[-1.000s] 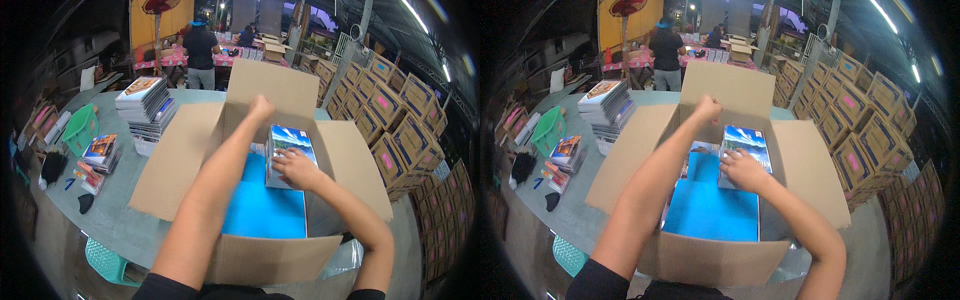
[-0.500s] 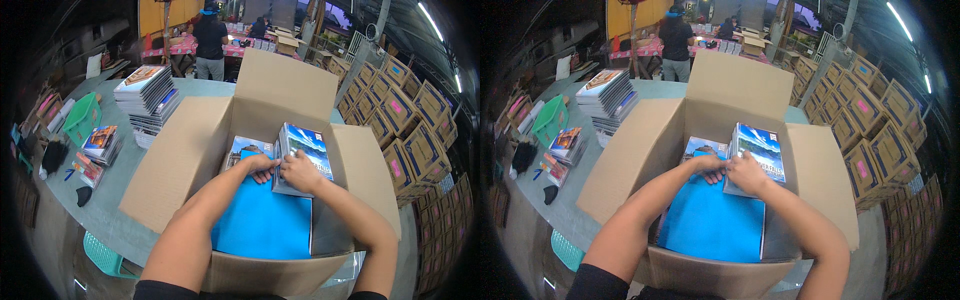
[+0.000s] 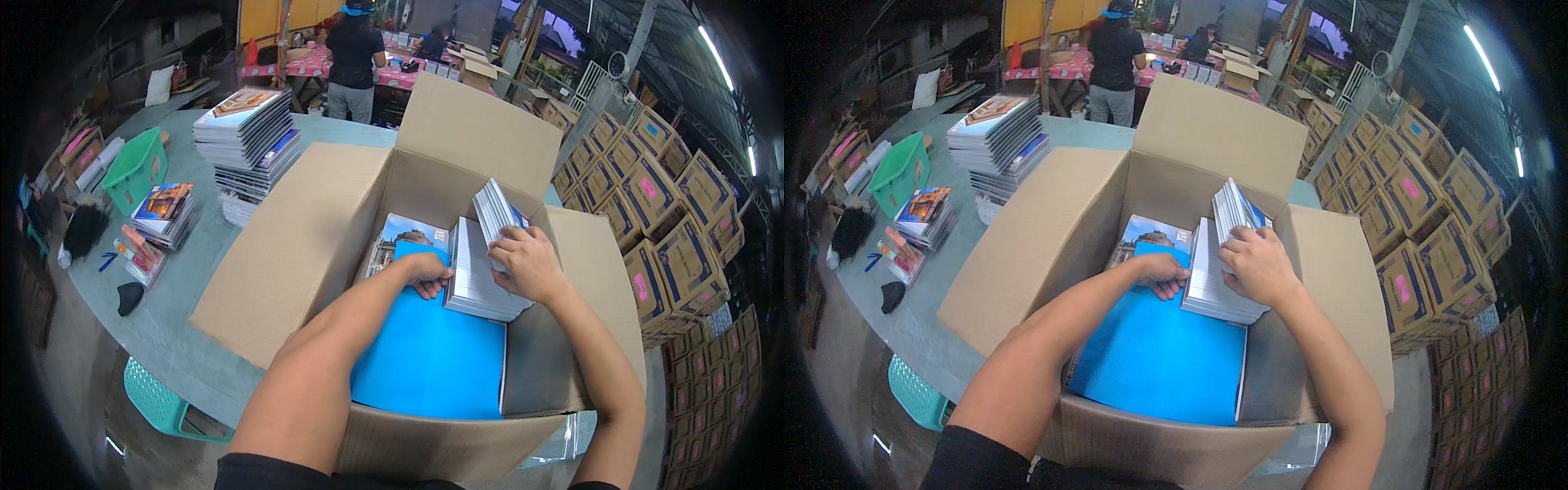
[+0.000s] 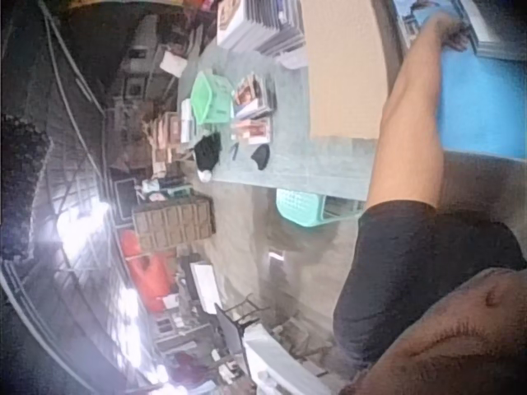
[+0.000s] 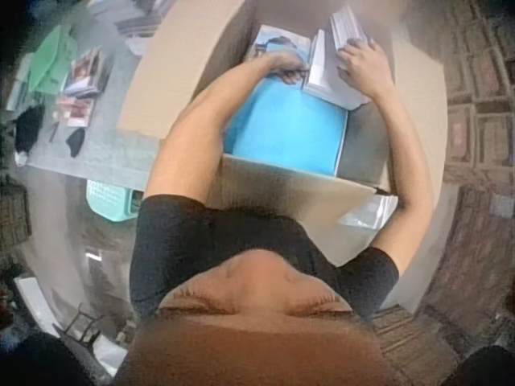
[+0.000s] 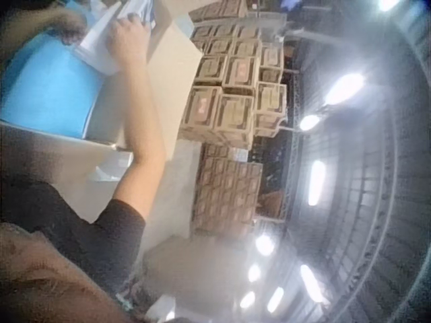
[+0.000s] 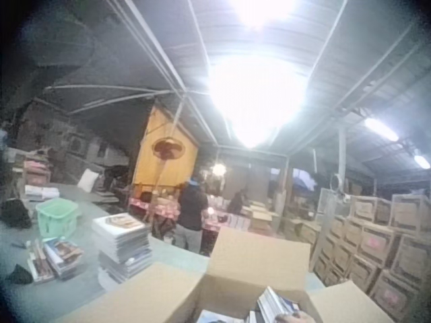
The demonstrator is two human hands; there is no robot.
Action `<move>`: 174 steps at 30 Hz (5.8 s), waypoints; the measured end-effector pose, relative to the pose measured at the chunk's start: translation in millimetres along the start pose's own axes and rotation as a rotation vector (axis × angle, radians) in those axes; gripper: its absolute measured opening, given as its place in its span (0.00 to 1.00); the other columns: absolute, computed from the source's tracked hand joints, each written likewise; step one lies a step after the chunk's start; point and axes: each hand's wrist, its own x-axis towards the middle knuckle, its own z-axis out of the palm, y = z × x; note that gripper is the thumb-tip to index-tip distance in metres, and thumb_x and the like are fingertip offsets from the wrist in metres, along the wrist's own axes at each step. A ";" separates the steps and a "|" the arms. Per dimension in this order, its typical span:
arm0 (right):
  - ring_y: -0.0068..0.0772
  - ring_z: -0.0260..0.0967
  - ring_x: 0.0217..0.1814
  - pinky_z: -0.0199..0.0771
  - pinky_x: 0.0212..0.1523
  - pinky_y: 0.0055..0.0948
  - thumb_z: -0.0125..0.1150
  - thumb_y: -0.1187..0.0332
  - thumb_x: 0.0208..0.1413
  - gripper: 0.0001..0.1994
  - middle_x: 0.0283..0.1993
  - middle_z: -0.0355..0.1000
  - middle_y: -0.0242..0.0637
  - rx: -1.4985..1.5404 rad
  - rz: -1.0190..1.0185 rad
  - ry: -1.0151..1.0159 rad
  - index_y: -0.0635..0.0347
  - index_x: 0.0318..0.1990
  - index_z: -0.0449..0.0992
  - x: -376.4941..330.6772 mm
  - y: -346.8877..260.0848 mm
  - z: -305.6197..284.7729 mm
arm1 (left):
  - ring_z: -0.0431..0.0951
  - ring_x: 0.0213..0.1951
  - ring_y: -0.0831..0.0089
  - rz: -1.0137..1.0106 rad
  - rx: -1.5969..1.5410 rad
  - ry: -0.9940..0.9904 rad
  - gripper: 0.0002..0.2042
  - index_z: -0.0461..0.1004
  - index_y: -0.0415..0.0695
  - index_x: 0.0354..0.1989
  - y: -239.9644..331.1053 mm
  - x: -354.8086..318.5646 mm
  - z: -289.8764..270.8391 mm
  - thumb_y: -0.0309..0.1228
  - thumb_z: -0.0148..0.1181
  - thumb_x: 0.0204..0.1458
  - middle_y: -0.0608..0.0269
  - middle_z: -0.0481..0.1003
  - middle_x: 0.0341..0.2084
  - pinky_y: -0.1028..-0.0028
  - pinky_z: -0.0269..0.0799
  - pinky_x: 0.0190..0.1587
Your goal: The person removes notebooks from a box, organizes them into stacks, and manually threads a plastic spiral coil through the punched holes of a notebook, using pliers to cut the coil.
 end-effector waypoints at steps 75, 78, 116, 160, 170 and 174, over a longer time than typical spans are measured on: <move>0.39 0.56 0.59 0.46 0.63 0.52 0.53 0.65 0.46 0.11 0.51 0.64 0.39 -0.300 -0.165 -0.030 0.51 0.37 0.78 -5.2 -40.5 39.5 | 0.80 0.33 0.57 0.043 0.256 0.547 0.15 0.76 0.32 0.34 73.0 -24.9 23.0 0.32 0.64 0.42 0.44 0.77 0.32 0.65 0.77 0.31; 0.39 0.56 0.59 0.47 0.62 0.52 0.53 0.64 0.45 0.11 0.51 0.64 0.39 -0.312 -0.168 -0.037 0.51 0.37 0.78 -4.5 -41.2 38.8 | 0.80 0.29 0.57 0.055 0.226 0.544 0.15 0.76 0.32 0.33 67.0 -12.5 22.4 0.32 0.64 0.42 0.44 0.77 0.30 0.64 0.77 0.28; 0.37 0.60 0.52 0.58 0.55 0.44 0.63 0.65 0.34 0.12 0.38 0.66 0.32 0.042 -0.093 0.110 0.53 0.30 0.71 1.1 -20.2 16.0 | 0.75 0.26 0.69 0.239 -0.380 0.185 0.16 0.70 0.38 0.39 43.2 -10.8 -7.4 0.41 0.50 0.57 0.56 0.73 0.26 0.68 0.75 0.29; 0.19 0.58 0.25 0.58 0.27 0.21 0.54 0.66 0.57 0.13 0.21 0.61 0.29 0.986 0.975 0.311 0.64 0.24 0.67 -117.8 -118.6 -37.9 | 0.75 0.42 0.59 1.039 -0.772 0.838 0.21 0.67 0.33 0.46 -79.2 -551.3 -231.6 0.34 0.60 0.47 0.47 0.73 0.41 0.62 0.70 0.51; 0.23 0.58 0.24 0.59 0.26 0.25 0.57 0.64 0.54 0.16 0.19 0.62 0.35 0.687 0.985 0.191 0.69 0.23 0.67 -28.9 -173.2 -44.1 | 0.75 0.42 0.57 0.720 -0.959 0.904 0.21 0.67 0.34 0.46 -235.7 -546.5 -408.0 0.35 0.60 0.47 0.47 0.73 0.42 0.61 0.71 0.48; 0.26 0.60 0.24 0.60 0.26 0.28 0.59 0.66 0.52 0.15 0.20 0.63 0.39 0.699 1.084 0.045 0.71 0.24 0.67 -7.4 -171.3 -64.4 | 0.75 0.43 0.56 0.765 -1.076 0.788 0.23 0.67 0.34 0.47 -253.6 -521.1 -440.6 0.35 0.61 0.46 0.46 0.73 0.43 0.60 0.70 0.49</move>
